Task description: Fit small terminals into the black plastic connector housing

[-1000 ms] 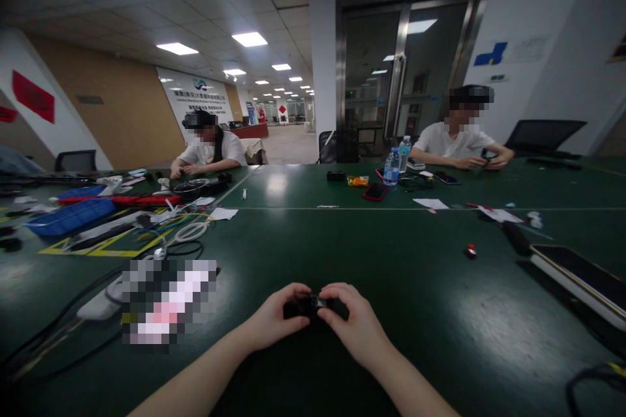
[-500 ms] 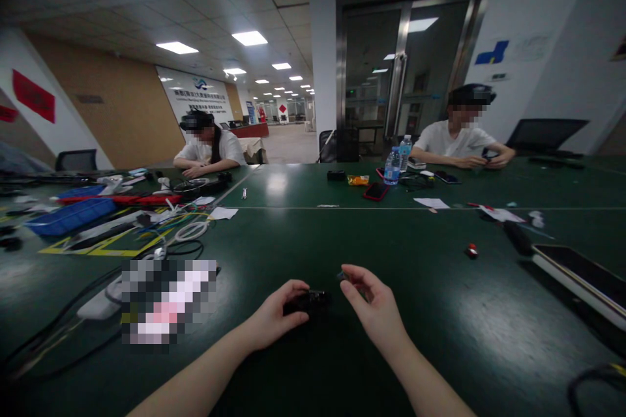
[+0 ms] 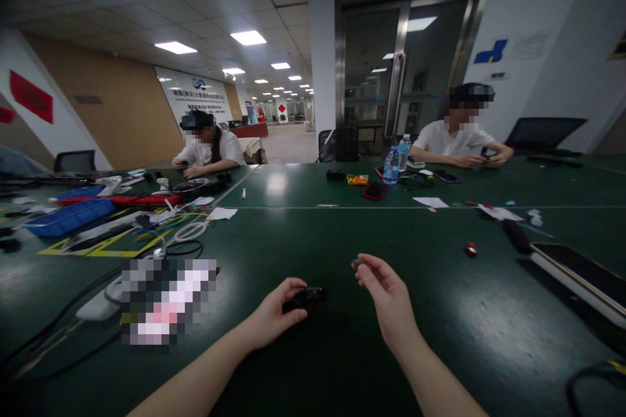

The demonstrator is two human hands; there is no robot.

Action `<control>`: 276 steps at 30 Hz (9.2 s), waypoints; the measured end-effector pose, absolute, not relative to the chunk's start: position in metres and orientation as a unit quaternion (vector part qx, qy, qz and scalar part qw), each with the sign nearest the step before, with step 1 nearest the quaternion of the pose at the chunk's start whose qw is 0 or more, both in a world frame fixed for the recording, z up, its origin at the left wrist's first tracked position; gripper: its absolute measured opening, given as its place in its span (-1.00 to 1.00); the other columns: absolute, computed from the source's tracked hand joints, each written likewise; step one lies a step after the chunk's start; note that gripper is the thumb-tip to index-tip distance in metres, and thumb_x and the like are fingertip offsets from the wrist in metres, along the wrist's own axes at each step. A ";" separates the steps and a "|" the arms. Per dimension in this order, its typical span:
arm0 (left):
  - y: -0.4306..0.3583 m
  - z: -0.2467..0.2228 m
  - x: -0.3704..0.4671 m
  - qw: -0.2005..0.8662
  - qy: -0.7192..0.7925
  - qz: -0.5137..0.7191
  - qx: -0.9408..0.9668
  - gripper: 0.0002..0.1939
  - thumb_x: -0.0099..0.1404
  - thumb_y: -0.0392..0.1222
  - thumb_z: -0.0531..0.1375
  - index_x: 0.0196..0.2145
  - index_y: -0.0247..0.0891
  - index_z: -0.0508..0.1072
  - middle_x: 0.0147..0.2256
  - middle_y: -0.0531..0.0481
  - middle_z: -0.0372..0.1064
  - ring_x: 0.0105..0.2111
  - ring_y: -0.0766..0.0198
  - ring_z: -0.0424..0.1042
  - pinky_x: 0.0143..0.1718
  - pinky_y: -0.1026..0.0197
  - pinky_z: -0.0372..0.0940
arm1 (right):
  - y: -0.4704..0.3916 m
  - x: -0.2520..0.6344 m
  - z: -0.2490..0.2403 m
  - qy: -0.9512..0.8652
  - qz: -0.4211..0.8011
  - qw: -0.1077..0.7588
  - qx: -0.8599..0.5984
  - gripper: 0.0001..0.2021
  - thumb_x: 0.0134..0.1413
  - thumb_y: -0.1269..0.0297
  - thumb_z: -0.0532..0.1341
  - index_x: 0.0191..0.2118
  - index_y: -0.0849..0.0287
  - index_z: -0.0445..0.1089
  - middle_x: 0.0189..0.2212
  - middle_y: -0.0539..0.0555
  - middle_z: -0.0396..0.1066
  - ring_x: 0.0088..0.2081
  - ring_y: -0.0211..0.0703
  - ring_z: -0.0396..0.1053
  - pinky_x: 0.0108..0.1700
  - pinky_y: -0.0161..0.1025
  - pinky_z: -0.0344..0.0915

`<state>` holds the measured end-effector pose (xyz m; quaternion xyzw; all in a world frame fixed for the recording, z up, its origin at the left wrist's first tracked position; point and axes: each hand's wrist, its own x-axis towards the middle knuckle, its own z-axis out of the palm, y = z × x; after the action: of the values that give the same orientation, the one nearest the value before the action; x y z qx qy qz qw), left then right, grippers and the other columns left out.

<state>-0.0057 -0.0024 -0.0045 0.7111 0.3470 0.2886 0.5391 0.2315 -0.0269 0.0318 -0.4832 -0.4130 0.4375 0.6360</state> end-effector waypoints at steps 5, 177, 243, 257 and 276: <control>-0.002 -0.006 -0.007 0.542 0.341 0.299 0.707 -0.57 0.21 -0.35 0.17 0.00 -0.18 0.14 -0.04 -0.08 0.30 -0.04 0.14 0.32 -0.01 0.05 0.19 | -0.026 0.232 0.032 -0.405 0.440 0.644 -0.478 -0.57 -0.24 0.00 0.35 -0.22 0.11 0.40 -0.28 0.11 0.44 -0.26 -0.04 0.37 -0.21 -0.09 0.32; 0.010 0.004 0.005 0.288 0.400 0.197 0.847 -0.57 0.10 -0.14 0.27 -0.05 -0.12 0.33 -0.08 -0.04 0.23 -0.08 0.09 0.21 -0.05 0.09 0.14 | -0.017 0.216 0.008 -0.739 0.311 0.241 -0.547 -0.63 -0.10 0.29 0.26 -0.07 -0.01 0.37 -0.15 0.02 0.40 -0.12 -0.06 0.32 -0.06 -0.16 0.24; 0.009 0.008 0.003 0.282 0.376 0.196 0.861 -0.44 0.11 -0.13 0.24 0.06 -0.14 0.21 -0.03 -0.10 0.22 -0.05 0.07 0.21 -0.01 0.03 0.14 | -0.020 0.213 0.008 -0.760 0.296 0.246 -0.524 -0.77 -0.05 0.29 0.23 -0.19 -0.04 0.45 -0.06 0.02 0.33 0.00 -0.05 0.26 0.04 -0.08 0.17; 0.009 0.010 0.001 0.290 0.367 0.202 0.861 -0.38 0.09 -0.15 0.26 0.10 -0.19 0.18 -0.03 -0.11 0.22 -0.04 0.08 0.21 0.01 0.04 0.13 | -0.020 0.206 0.005 -0.770 0.271 0.249 -0.521 -0.83 -0.05 0.28 0.24 -0.25 0.01 0.41 -0.13 0.00 0.37 -0.07 -0.07 0.29 -0.01 -0.10 0.18; 0.010 0.010 0.002 0.282 0.358 0.205 0.866 -0.57 0.13 -0.22 0.23 -0.03 -0.15 0.30 -0.09 -0.05 0.26 -0.07 0.13 0.25 -0.02 0.08 0.15 | -0.022 0.208 0.010 -0.739 0.300 0.281 -0.533 -0.84 -0.04 0.27 0.24 -0.25 0.02 0.40 -0.11 0.01 0.36 -0.04 -0.10 0.27 0.02 -0.12 0.21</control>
<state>0.0024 0.0096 0.0100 0.8658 0.3583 0.2054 0.2825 0.2083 -0.0218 0.0104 -0.5334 -0.7391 0.3001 0.2815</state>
